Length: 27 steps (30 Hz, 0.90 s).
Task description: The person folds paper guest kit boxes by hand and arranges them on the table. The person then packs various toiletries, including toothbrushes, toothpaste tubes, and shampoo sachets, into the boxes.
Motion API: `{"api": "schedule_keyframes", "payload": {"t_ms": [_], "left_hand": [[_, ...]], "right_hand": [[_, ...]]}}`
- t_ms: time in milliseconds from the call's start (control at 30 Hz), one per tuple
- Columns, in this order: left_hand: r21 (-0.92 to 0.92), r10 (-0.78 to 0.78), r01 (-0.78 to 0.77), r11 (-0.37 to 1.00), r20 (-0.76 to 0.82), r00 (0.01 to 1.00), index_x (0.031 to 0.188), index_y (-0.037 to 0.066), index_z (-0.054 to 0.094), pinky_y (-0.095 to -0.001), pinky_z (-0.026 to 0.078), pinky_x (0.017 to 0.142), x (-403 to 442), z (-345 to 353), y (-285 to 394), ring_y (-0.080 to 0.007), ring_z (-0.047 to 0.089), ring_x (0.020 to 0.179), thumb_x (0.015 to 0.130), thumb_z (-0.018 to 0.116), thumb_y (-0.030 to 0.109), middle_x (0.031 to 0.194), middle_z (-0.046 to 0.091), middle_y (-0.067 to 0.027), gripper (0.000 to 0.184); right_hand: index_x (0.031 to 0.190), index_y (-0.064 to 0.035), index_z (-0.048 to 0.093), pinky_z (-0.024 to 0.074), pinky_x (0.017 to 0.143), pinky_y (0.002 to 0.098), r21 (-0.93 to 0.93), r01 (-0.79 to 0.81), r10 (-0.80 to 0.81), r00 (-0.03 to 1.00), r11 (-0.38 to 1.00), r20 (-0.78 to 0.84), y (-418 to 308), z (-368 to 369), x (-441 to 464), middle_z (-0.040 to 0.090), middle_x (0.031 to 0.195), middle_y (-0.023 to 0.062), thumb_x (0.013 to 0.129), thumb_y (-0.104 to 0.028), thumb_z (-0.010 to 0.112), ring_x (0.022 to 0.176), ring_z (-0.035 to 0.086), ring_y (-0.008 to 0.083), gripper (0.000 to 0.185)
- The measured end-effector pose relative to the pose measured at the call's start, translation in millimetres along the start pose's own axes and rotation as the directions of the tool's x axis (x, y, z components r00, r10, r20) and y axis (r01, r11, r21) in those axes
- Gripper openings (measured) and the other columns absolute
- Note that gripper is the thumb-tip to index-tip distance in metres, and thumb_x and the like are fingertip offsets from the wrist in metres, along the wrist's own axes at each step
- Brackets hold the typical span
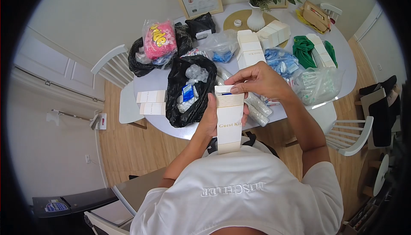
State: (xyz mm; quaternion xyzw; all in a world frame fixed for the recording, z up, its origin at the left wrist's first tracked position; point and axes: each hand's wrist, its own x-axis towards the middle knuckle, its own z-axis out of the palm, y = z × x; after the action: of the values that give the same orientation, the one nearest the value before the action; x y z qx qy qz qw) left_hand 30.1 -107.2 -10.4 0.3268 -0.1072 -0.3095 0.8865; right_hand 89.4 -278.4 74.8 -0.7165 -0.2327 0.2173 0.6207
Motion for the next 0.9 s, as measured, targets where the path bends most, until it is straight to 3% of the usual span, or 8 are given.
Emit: {"api": "schedule_keyframes", "payload": {"t_ms": [267,433,567,667,733,867,900], "left_hand": [[-0.023,0.028,-0.028,0.999,-0.017,0.999,0.114,0.002,0.047,-0.0321,0.052,0.06,-2,1,-4,-0.0219,0.062,0.069,0.073,0.029,0.079,0.088,0.061,-0.0141,0.089],[-0.096,0.018,-0.018,0.995,0.001,1.0,0.11,0.003,0.049,-0.0328,0.052,0.06,-4,-1,-8,-0.0227,0.061,0.069,0.077,0.03,0.075,0.087,0.06,-0.0143,0.082],[-0.026,-0.013,0.012,1.0,-0.039,0.999,0.11,0.005,0.046,-0.0359,0.049,0.06,-7,-4,-8,-0.0256,0.058,0.068,0.075,0.026,0.079,0.086,0.056,-0.0157,0.085],[-0.049,0.036,-0.034,0.998,0.041,0.999,0.11,0.003,0.049,-0.0333,0.052,0.06,-7,-7,-7,-0.0229,0.061,0.069,0.078,0.03,0.074,0.086,0.06,-0.0139,0.08],[-0.091,0.031,-0.036,0.995,-0.059,0.998,0.111,0.004,0.048,-0.0336,0.052,0.061,-9,-12,-4,-0.0231,0.061,0.068,0.079,0.03,0.074,0.086,0.06,-0.0144,0.079],[-0.053,0.096,-0.098,0.994,-0.049,0.994,0.114,0.003,0.047,-0.034,0.053,0.062,-12,-10,5,-0.0213,0.061,0.07,0.087,0.035,0.061,0.088,0.059,-0.0124,0.065],[0.11,0.187,-0.167,0.98,-0.201,0.962,0.12,0.005,0.042,-0.0335,0.052,0.067,-13,-8,7,-0.022,0.061,0.076,0.088,0.04,0.055,0.096,0.057,-0.0119,0.06]], "right_hand": [[0.095,0.0003,0.067,0.0466,0.06,0.0195,-0.146,-0.006,0.009,1.0,0.989,0.021,-4,4,-3,0.067,0.078,0.0067,0.078,-0.009,0.066,0.066,0.058,0.0055,0.02],[0.095,0.0025,0.066,0.0481,0.07,0.0201,0.014,-0.014,0.014,1.0,1.0,0.015,7,8,-2,0.067,0.084,0.0076,0.081,-0.007,0.063,0.076,0.061,0.0075,0.017],[0.094,0.0033,0.066,0.047,0.069,0.0208,0.059,-0.042,0.039,0.999,0.997,0.038,12,5,1,0.066,0.081,0.0074,0.082,-0.007,0.06,0.073,0.059,0.0078,0.017],[0.096,0.0024,0.065,0.0474,0.072,0.0203,0.064,-0.05,0.043,0.994,0.997,0.101,12,6,2,0.067,0.085,0.0079,0.083,-0.008,0.061,0.076,0.06,0.0069,0.018],[0.098,0.0005,0.066,0.0462,0.073,0.0215,-0.124,0.078,-0.069,0.995,0.989,0.077,11,14,-1,0.067,0.085,0.0067,0.085,-0.01,0.059,0.078,0.058,0.0066,0.018],[0.101,-0.0002,0.064,0.0455,0.074,0.0232,-0.095,-0.006,0.01,0.999,0.996,0.037,16,26,0,0.066,0.087,0.0061,0.086,-0.013,0.058,0.08,0.057,0.0072,0.021],[0.101,-0.0002,0.064,0.0455,0.074,0.0232,-0.092,0.006,-0.001,0.998,0.996,0.062,19,30,2,0.066,0.087,0.0061,0.086,-0.013,0.058,0.08,0.057,0.0072,0.021]]}}
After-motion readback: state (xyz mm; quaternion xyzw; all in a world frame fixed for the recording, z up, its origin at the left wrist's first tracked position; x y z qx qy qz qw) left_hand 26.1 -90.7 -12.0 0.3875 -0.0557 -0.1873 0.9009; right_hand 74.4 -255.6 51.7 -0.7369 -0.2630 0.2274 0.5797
